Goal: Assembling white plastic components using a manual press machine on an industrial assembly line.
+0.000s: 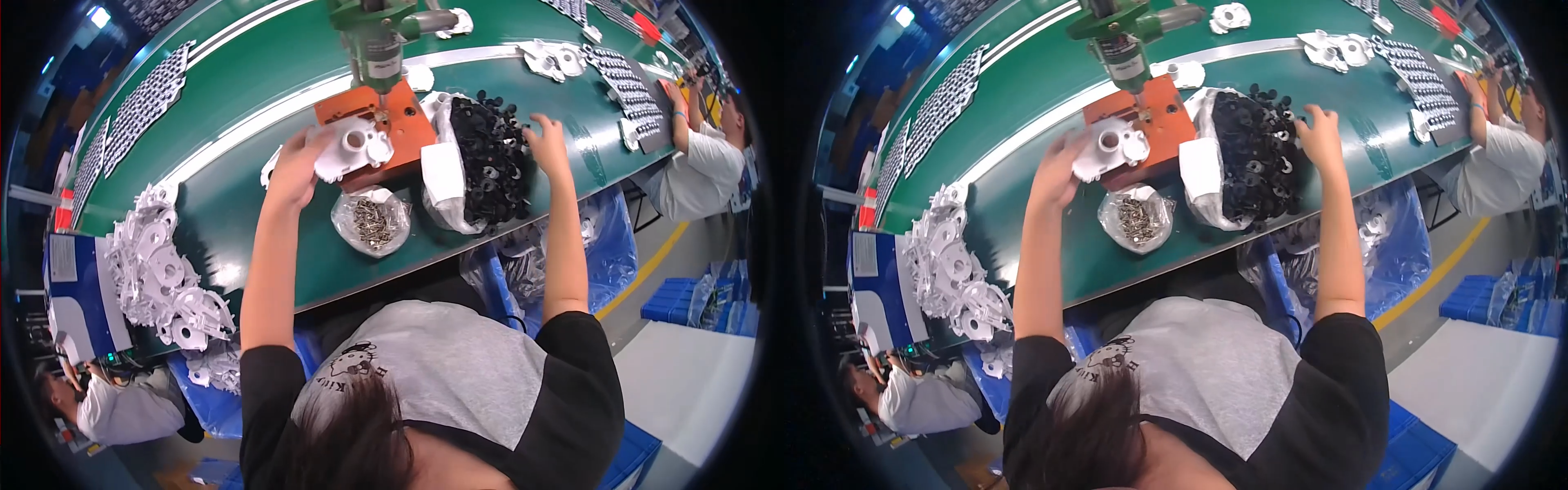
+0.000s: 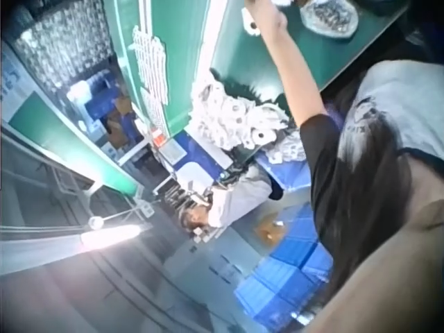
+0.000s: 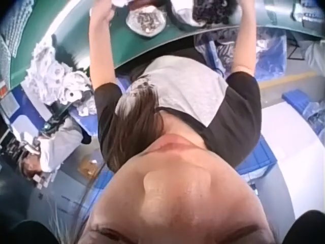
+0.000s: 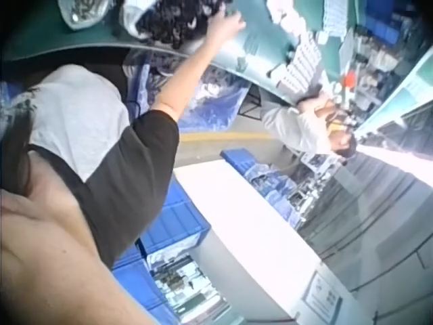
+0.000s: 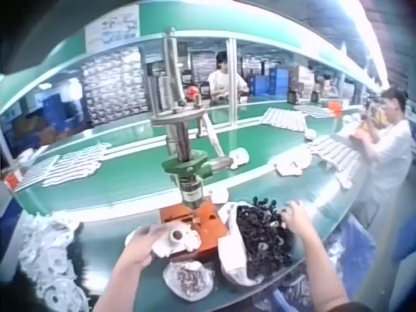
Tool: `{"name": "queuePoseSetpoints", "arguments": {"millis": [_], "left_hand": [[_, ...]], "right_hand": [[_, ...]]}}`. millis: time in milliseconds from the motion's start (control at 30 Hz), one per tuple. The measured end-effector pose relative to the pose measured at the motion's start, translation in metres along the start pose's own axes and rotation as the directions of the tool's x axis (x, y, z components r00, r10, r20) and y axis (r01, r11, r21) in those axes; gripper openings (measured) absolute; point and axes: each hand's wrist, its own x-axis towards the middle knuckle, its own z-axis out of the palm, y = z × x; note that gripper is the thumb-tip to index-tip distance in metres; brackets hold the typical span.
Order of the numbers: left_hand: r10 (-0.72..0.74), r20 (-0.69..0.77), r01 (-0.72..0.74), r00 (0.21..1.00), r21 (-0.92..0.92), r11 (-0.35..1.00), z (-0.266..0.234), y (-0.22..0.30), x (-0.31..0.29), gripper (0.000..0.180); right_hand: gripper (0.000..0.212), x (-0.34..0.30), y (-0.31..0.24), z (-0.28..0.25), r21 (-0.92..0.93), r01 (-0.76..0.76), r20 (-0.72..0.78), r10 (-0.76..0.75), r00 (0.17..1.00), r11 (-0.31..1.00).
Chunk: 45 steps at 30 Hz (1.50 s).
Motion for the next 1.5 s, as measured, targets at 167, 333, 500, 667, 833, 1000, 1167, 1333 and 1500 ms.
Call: {"name": "queuePoseSetpoints", "arguments": {"millis": [167,333,500,667,833,1000,1167,1333,1500], "left_hand": [[0.088,0.087,-0.117,0.992,0.418,0.901,-0.005,-0.006,0.047,0.026],[0.277,-0.005,-0.11,0.961,0.911,0.397,0.008,-0.014,0.061,0.034],[0.541,0.072,-0.204,0.838,0.961,0.189,0.012,-0.022,0.049,0.035],[0.434,0.465,-0.493,0.772,0.869,-0.055,0.011,-0.036,0.018,0.049],[0.407,0.541,-0.574,0.736,0.817,-0.049,0.016,-0.03,0.007,0.075],[0.448,0.549,-0.592,0.706,0.804,-0.053,0.012,-0.031,0.008,0.075],[0.463,0.526,-0.588,0.713,0.809,-0.014,0.012,-0.036,0.01,0.073],[0.514,0.492,-0.593,0.703,0.804,0.041,0.011,-0.039,0.008,0.073],[0.52,0.481,-0.583,0.706,0.811,0.041,0.008,-0.041,0.009,0.076]], "right_hand": [[0.025,-0.002,0.026,0.027,0.004,0.011,-0.098,-0.01,0.995,1.0],[0.025,-0.001,0.038,0.035,0.083,-0.027,-0.193,0.043,0.98,0.996],[0.028,-0.001,0.04,0.034,0.108,-0.035,-0.208,0.057,0.977,0.994],[0.022,0.0,0.057,0.024,0.513,-0.219,-0.013,0.263,0.965,0.83],[0.025,0.008,0.007,-0.002,0.7,-0.146,0.015,0.19,0.982,0.699],[0.027,0.012,-0.147,0.009,0.627,0.102,0.213,-0.296,0.931,0.772],[0.023,0.022,-0.196,0.058,0.516,0.408,0.251,-0.589,0.768,0.753],[0.018,0.019,-0.191,0.075,0.533,0.349,0.299,-0.557,0.775,0.771],[0.012,0.02,-0.183,0.07,0.574,0.545,0.168,-0.739,0.652,0.611]]}}
